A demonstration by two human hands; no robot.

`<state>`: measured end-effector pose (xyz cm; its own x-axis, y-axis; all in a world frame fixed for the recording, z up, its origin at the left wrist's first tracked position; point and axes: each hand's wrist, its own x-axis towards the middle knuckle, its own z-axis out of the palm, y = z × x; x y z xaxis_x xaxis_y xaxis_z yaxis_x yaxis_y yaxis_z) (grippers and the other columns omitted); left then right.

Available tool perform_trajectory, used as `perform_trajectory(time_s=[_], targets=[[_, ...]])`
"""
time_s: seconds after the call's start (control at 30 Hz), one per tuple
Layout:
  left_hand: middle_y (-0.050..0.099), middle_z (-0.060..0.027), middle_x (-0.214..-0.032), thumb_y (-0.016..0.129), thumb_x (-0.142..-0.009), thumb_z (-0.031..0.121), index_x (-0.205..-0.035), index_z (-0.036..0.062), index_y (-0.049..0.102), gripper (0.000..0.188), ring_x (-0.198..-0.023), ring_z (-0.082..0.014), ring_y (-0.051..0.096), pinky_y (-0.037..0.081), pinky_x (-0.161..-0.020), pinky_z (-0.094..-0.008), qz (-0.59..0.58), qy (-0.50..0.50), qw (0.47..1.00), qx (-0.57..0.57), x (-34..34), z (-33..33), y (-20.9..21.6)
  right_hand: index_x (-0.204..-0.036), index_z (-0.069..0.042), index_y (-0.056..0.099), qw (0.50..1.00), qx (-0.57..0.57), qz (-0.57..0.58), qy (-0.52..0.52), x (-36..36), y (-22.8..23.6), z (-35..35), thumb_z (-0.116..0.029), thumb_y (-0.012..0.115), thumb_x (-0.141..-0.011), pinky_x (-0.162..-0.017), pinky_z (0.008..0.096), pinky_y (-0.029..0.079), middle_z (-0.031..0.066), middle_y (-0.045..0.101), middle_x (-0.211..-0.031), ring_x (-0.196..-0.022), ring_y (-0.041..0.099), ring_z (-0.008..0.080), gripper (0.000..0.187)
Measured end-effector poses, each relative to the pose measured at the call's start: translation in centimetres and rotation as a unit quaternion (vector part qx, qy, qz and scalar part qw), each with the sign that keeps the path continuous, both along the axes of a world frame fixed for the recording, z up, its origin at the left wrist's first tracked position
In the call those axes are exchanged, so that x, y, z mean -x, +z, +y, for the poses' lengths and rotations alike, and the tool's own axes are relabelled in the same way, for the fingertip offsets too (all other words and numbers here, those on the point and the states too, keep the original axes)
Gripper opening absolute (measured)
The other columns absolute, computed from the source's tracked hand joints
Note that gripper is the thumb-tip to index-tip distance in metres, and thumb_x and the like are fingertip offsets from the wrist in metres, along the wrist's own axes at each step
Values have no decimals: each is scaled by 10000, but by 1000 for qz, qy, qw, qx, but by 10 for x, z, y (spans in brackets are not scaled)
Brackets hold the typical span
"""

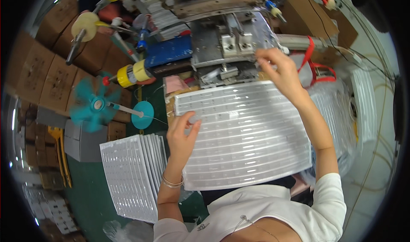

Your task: Assembling electronic components by placing small parts onto a larger grid panel using a specialized machine.

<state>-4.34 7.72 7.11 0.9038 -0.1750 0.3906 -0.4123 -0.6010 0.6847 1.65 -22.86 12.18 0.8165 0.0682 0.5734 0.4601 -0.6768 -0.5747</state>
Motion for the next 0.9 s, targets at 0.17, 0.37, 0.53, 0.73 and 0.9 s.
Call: perform_trajectory(time_s=[0.17, 0.37, 0.53, 0.73, 0.9], targets=[[614, -112, -922, 668, -803, 86, -1017, 33, 590, 234, -743, -178, 586, 479, -637, -282, 120, 6, 960, 253, 0, 5, -5, -1005, -97, 649, 963, 199, 85, 164, 42, -38, 15, -66, 637, -793, -622, 309, 536, 66, 635, -891, -773, 636, 222, 215], [613, -130, -941, 468, -853, 127, -953, 61, 522, 131, -832, -237, 604, 520, -681, -350, 322, -83, 667, 667, -14, 17, -7, -1045, -137, 611, 909, 382, 33, 163, 49, -94, 36, -37, 634, -721, -573, 326, 546, 90, 602, -872, -792, 625, 243, 340], [605, -106, -920, 435, -776, 24, -893, 56, 530, 154, -884, -231, 585, 491, -762, -337, 320, -83, 762, 556, -18, 9, -13, -988, -112, 572, 949, 203, 139, 198, 36, -89, 30, -57, 613, -730, -645, 380, 535, 112, 564, -919, -768, 614, 295, 267], [614, -116, -924, 468, -757, 0, -927, 17, 588, 209, -873, -249, 582, 462, -788, -313, 66, -31, 996, 47, -17, -21, -6, -1048, -69, 531, 982, 28, 155, 103, 10, -47, 9, -79, 603, -747, -655, 352, 514, 113, 559, -1002, -788, 607, 277, 310], [618, -141, -959, 492, -742, 9, -984, 24, 601, 265, -909, -301, 582, 447, -817, -343, 30, -15, 998, -54, -25, -35, 1, -986, -13, 555, 967, -130, 206, 68, 8, -31, -15, -89, 575, -828, -674, 310, 500, 112, 594, -1086, -853, 605, 192, 177]])
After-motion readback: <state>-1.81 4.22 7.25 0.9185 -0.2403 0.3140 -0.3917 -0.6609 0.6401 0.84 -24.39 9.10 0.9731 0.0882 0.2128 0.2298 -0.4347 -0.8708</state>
